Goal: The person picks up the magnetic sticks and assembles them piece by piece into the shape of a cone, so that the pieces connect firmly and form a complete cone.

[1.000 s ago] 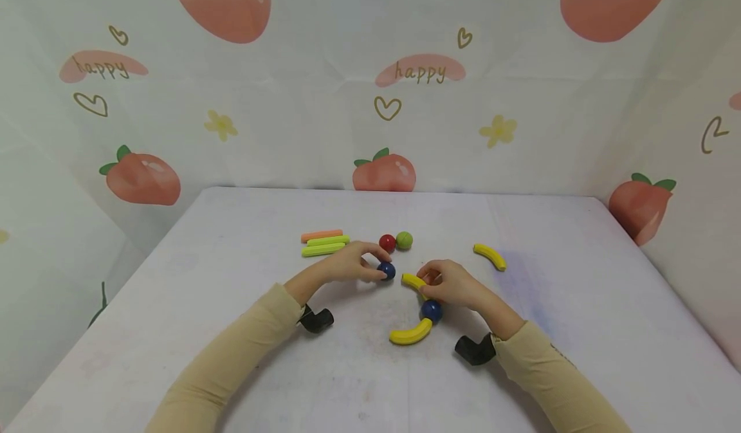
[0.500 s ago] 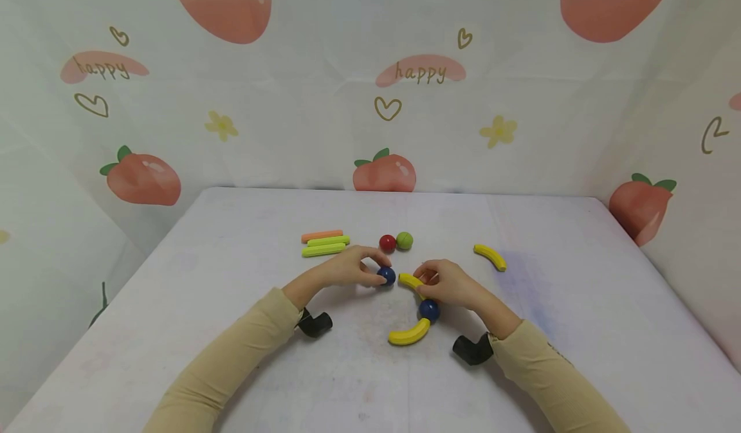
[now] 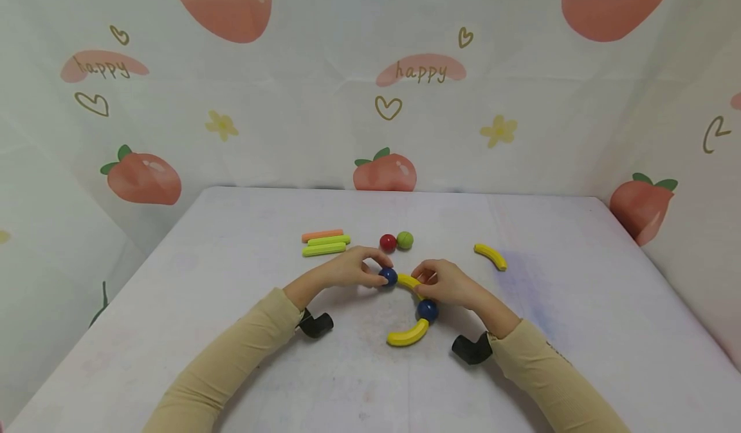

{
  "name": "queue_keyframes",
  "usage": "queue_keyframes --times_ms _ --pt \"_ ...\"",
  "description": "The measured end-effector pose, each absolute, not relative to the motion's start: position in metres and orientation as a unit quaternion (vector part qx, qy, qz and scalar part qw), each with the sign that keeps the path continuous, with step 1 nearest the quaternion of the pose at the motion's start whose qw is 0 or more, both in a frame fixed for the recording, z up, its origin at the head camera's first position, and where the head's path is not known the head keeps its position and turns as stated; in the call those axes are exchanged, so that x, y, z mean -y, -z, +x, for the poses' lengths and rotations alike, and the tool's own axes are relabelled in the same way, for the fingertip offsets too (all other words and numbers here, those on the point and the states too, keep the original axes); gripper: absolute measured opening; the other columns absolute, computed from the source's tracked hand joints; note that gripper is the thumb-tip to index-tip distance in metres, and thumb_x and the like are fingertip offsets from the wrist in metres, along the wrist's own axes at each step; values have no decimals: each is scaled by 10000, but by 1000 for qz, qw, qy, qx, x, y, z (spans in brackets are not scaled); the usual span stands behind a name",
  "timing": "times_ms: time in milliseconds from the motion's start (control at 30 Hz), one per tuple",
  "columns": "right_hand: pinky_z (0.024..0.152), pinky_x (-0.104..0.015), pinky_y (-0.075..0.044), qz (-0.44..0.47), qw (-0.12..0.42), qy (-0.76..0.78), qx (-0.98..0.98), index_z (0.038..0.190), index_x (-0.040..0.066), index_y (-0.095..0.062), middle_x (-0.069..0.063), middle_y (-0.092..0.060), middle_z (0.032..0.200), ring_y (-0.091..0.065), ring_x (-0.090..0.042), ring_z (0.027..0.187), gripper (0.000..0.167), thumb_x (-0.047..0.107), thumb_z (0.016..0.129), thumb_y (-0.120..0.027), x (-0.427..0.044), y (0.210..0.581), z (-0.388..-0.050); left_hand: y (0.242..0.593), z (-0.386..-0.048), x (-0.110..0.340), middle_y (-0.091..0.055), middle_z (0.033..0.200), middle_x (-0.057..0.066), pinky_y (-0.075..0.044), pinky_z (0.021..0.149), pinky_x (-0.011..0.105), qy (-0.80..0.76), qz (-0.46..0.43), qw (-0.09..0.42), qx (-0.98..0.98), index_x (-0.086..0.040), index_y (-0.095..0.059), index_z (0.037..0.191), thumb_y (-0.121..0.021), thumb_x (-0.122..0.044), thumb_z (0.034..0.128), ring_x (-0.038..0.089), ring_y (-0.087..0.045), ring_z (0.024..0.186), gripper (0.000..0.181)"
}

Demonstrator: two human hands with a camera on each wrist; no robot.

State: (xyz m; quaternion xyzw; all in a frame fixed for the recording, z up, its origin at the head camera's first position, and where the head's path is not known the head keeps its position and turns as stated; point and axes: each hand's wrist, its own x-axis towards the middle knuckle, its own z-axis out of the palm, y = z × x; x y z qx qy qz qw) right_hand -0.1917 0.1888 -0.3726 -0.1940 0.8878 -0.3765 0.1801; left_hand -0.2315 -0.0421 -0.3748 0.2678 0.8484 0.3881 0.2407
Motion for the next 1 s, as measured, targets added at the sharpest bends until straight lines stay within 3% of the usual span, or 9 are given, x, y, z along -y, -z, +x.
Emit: queue_keyframes --times_ms 700,1000 --pt "623 -248 -528 -184 224 420 -860 1129 -37 -510 -124 -572 933 -562 -157 685 299 113 886 -599 -187 375 -193 375 -235 38 -612 1181 100 -533 806 228 -399 273 225 -846 -62 -598 1174 -646 -140 872 166 -642 944 315" --pt "661 -292 -554 -170 241 429 -854 1192 -29 -468 -144 -565 974 -582 -160 740 375 145 890 -608 -184 375 -191 373 -233 32 -615 1158 101 -537 833 247 -390 270 219 -852 -61 -604 1164 -650 -143 872 200 -644 977 307"
